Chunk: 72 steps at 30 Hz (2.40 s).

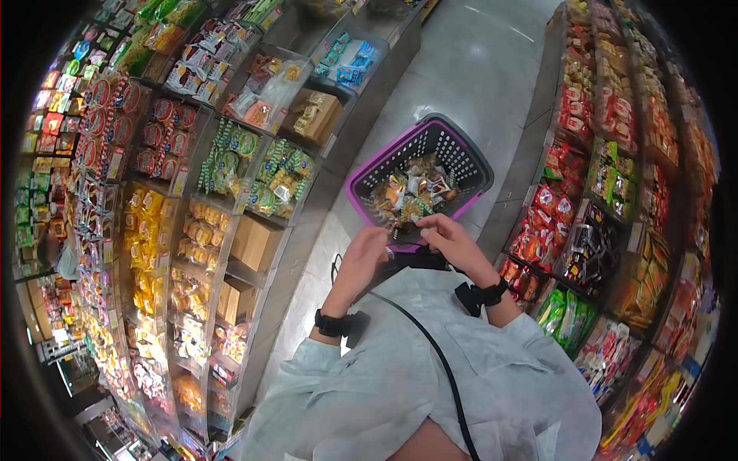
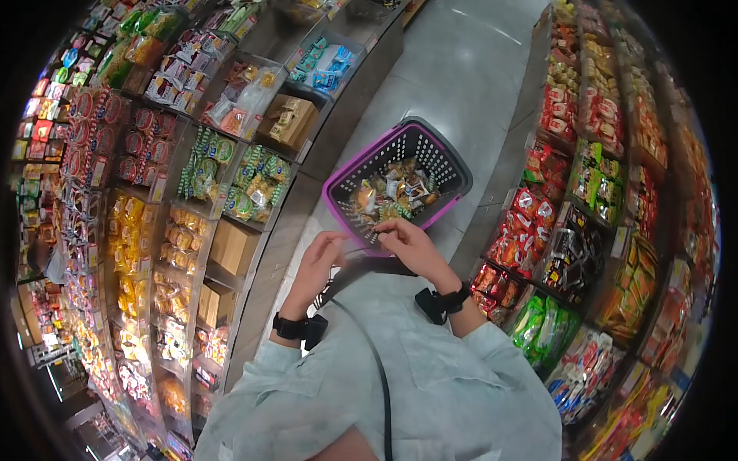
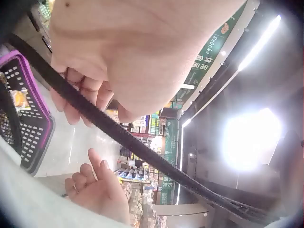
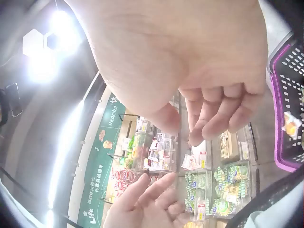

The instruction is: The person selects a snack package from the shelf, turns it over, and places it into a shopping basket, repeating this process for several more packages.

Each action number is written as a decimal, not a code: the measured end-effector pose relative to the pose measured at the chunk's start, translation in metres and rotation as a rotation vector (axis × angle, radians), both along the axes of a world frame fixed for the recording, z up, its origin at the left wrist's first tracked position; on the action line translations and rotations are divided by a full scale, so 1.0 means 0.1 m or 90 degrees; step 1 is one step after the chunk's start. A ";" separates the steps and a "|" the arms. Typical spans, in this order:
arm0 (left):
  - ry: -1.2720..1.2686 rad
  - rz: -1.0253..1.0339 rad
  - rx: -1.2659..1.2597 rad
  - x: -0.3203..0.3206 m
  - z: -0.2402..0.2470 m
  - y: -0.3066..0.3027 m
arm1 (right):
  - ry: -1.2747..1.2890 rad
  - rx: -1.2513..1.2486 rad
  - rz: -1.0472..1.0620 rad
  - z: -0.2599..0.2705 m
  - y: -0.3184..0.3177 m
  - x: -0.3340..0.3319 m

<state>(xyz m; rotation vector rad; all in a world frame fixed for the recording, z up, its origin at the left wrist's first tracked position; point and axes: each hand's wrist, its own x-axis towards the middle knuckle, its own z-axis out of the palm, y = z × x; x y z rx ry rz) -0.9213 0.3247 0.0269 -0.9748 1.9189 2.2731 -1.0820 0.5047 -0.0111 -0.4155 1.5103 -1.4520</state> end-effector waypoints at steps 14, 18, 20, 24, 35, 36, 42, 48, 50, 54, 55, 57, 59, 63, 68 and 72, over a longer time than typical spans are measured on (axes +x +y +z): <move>-0.169 0.201 -0.060 -0.01 0.07 0.46 | -0.089 0.011 0.148 -0.65 -0.11 -0.89; -0.166 0.206 -0.070 0.24 0.09 0.51 | -0.085 -0.001 0.152 -0.62 -0.20 -0.76; -0.139 0.215 -0.067 0.39 0.08 0.51 | -0.081 0.004 0.150 -0.56 -0.23 -0.62; -0.100 0.198 -0.100 0.83 -0.01 0.47 | -0.047 -0.003 0.166 -0.55 -0.26 -0.23; 0.018 0.300 -0.075 2.63 -0.54 0.43 | 0.070 0.068 0.317 -0.19 -0.26 1.63; 0.002 0.294 -0.090 2.83 -0.52 0.42 | 0.063 0.073 0.356 -0.15 -0.27 1.79; -0.004 0.444 -0.102 3.91 -0.44 0.57 | 0.090 0.095 0.574 -0.17 -0.55 2.48; -0.064 0.623 -0.088 4.72 -0.62 0.85 | 0.105 0.096 0.703 -0.05 -1.03 3.08; -0.073 0.679 -0.062 4.87 -0.57 0.97 | 0.113 0.104 0.755 -0.07 -1.19 3.26; -0.083 0.748 -0.060 5.01 -0.54 1.15 | 0.096 0.104 0.861 -0.20 -1.55 3.61; -0.077 0.765 -0.068 5.04 -0.57 1.18 | 0.080 0.101 0.884 -0.23 -1.64 3.70; -0.093 0.798 -0.054 5.09 -0.64 1.20 | 0.067 0.081 0.923 -0.28 -1.85 3.88; -0.083 0.833 -0.050 5.18 -0.75 1.17 | 0.076 0.072 0.958 -0.35 -2.05 4.05; -0.121 0.908 0.016 5.31 -0.70 0.82 | 0.117 0.045 1.035 -0.52 -2.65 4.36; -0.153 0.935 -0.021 5.54 -0.26 0.20 | 0.064 0.062 1.018 -0.52 -3.44 4.85; -0.157 0.972 -0.064 5.72 -0.05 -0.37 | 0.010 -0.024 0.981 -0.59 -3.99 5.25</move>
